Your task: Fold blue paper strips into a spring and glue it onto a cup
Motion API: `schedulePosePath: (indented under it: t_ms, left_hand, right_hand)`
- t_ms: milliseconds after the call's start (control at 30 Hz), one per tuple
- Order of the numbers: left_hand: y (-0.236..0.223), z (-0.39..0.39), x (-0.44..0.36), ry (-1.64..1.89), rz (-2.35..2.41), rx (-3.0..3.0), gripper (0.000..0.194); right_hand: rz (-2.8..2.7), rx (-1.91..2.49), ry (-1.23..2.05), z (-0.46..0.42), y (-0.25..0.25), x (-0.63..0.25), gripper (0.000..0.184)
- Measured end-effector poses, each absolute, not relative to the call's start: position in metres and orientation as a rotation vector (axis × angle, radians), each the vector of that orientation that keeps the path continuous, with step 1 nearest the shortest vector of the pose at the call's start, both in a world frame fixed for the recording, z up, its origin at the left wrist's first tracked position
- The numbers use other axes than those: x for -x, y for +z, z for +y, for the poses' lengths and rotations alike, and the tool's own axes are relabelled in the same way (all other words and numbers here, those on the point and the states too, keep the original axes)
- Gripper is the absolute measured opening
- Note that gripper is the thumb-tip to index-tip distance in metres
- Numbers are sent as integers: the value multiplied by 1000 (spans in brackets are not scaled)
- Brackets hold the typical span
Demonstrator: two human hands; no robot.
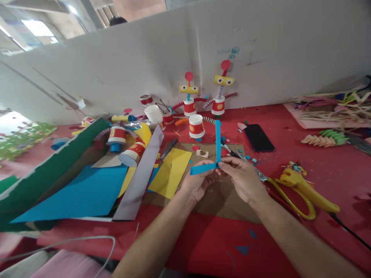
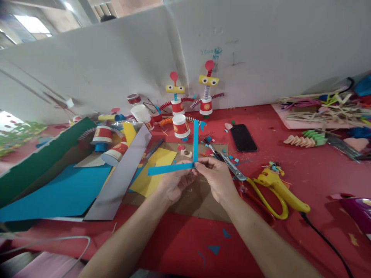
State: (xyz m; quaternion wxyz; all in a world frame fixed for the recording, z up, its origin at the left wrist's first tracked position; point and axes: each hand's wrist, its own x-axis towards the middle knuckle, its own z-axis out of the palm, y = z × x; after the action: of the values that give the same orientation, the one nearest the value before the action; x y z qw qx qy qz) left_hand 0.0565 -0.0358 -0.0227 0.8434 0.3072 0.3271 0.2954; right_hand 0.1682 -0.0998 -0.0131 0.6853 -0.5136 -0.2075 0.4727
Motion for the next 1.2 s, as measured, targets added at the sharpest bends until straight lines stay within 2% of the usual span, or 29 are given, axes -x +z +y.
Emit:
schedulePosePath:
  t_ms: [600, 933, 1200]
  left_hand:
    - [-1, -34, -53, 651, 763, -1087, 23]
    - [-5, -40, -58, 794, 741, -905, 16]
    - [-4, -41, -57, 684, 681, -851, 17]
  right_hand:
    - [-684, 1303, 899, -102, -20, -171, 24]
    - [-673, 1183, 888, -103, -15, -165, 21]
    - [-648, 1219, 864, -102, -17, -169, 19]
